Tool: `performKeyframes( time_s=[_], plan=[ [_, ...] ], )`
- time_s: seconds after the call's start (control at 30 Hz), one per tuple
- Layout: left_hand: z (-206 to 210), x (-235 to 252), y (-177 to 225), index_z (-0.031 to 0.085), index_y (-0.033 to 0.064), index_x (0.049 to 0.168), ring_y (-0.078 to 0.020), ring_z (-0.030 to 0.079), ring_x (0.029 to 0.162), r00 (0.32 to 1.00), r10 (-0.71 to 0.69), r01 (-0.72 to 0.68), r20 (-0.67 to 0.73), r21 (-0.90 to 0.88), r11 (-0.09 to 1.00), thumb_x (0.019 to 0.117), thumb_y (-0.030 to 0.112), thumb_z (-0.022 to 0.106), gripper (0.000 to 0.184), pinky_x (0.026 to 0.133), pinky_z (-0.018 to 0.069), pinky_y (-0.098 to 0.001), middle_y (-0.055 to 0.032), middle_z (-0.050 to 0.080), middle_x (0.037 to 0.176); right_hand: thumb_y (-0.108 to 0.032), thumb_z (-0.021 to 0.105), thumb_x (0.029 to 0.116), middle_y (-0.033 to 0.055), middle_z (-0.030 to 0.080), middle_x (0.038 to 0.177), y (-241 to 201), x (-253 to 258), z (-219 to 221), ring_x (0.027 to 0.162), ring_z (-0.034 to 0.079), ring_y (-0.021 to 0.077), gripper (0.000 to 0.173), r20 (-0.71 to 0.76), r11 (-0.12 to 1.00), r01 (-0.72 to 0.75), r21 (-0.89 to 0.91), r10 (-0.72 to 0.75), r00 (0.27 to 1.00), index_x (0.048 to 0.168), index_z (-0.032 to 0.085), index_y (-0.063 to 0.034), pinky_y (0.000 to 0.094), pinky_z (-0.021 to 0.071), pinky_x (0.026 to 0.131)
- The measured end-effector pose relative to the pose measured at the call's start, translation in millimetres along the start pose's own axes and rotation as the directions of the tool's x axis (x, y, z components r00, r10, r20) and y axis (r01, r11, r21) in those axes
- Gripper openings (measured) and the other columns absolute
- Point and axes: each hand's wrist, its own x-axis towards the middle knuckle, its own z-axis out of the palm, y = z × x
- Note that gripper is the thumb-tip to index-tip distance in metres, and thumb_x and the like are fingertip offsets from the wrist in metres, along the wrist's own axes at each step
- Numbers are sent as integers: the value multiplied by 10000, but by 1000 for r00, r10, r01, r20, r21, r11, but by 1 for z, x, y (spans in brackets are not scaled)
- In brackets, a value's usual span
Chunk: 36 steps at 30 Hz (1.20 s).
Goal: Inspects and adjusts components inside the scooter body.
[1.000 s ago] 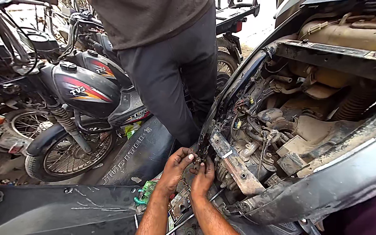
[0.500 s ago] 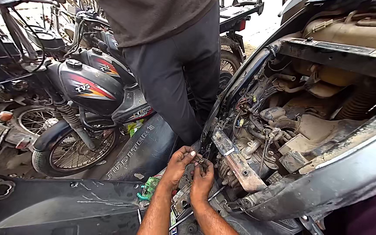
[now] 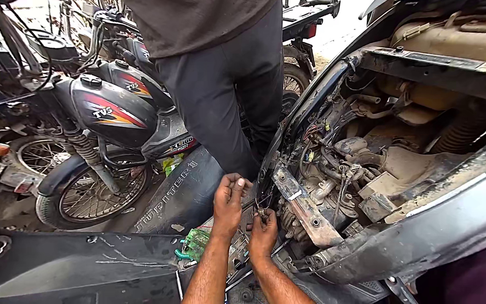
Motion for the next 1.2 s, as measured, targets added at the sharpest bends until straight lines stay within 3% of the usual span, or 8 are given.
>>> performKeyframes(
  time_s=[0.1, 0.2, 0.37, 0.57, 0.7, 0.9, 1.0, 1.2],
  plan=[
    [3, 6, 14, 596, 111, 1208, -194, 684, 848, 987, 39, -49, -158, -63, 997, 1085, 227, 534, 180, 714, 560, -293, -78, 721, 1033, -104, 656, 978, 51, 718, 837, 2, 1, -1, 585, 692, 187, 155, -17, 999, -13, 32, 13, 1000, 1131, 639, -78, 373, 634, 549],
    [-3, 7, 2, 616, 141, 1197, -159, 707, 747, 984, -50, 98, -170, 282, 954, 1064, 250, 589, 174, 634, 589, -320, -22, 749, 947, -98, 657, 979, 56, 727, 886, 2, 1, -1, 604, 699, 191, 151, -18, 999, -8, 54, 9, 1000, 1127, 642, -76, 368, 638, 563],
    [-12, 5, -24, 720, 183, 1135, -256, 707, 870, 931, -366, 206, 12, 809, 550, 1007, 262, 658, 163, 811, 585, -553, -57, 726, 1018, -113, 649, 986, 50, 736, 893, 1, 1, -3, 608, 700, 180, 166, -10, 998, -2, 60, 2, 1000, 1146, 636, -71, 356, 633, 560],
    [-3, 5, -28, 766, 135, 1045, -185, 658, 801, 830, -538, 421, 147, 468, 777, 1056, 241, 592, 204, 718, 546, -404, -47, 716, 921, -106, 645, 981, 55, 736, 890, 2, -1, -4, 612, 703, 184, 178, -18, 998, -2, 59, 3, 1000, 1155, 639, -72, 365, 639, 573],
    [3, 9, -27, 744, 100, 864, -141, 525, 610, 802, -581, 503, 142, 366, 783, 1054, 297, 602, 308, 557, 410, -296, -40, 648, 758, -94, 643, 972, 58, 728, 866, 4, -2, -6, 615, 699, 179, 185, -13, 999, -18, 34, 19, 1000, 1154, 642, -65, 364, 633, 576],
    [14, 15, -21, 705, 142, 717, -239, 609, 662, 791, -609, 411, 52, 692, 593, 891, 586, 734, 478, 639, 494, -509, -60, 644, 677, -85, 659, 948, 55, 721, 839, 9, -2, -6, 626, 700, 175, 174, -18, 999, 12, 40, -12, 1000, 1121, 664, -66, 370, 639, 598],
    [21, 16, -12, 755, 170, 791, -240, 666, 729, 790, -611, 365, 39, 773, 520, 895, 494, 761, 340, 690, 537, -533, -51, 696, 744, -104, 646, 949, 63, 716, 849, 9, -2, -8, 630, 694, 177, 194, -3, 998, 19, 55, -19, 1000, 1138, 656, -62, 381, 638, 611],
    [21, 12, -19, 750, 148, 784, -233, 645, 679, 836, -545, 459, -56, 616, 641, 929, 398, 753, 290, 649, 519, -511, -54, 688, 719, -299, 593, 1048, 28, 708, 773, 0, -2, -8, 615, 691, 162, 213, 5, 1000, 12, -15, -12, 1000, 1020, 676, -104, 363, 621, 579]
  ],
)
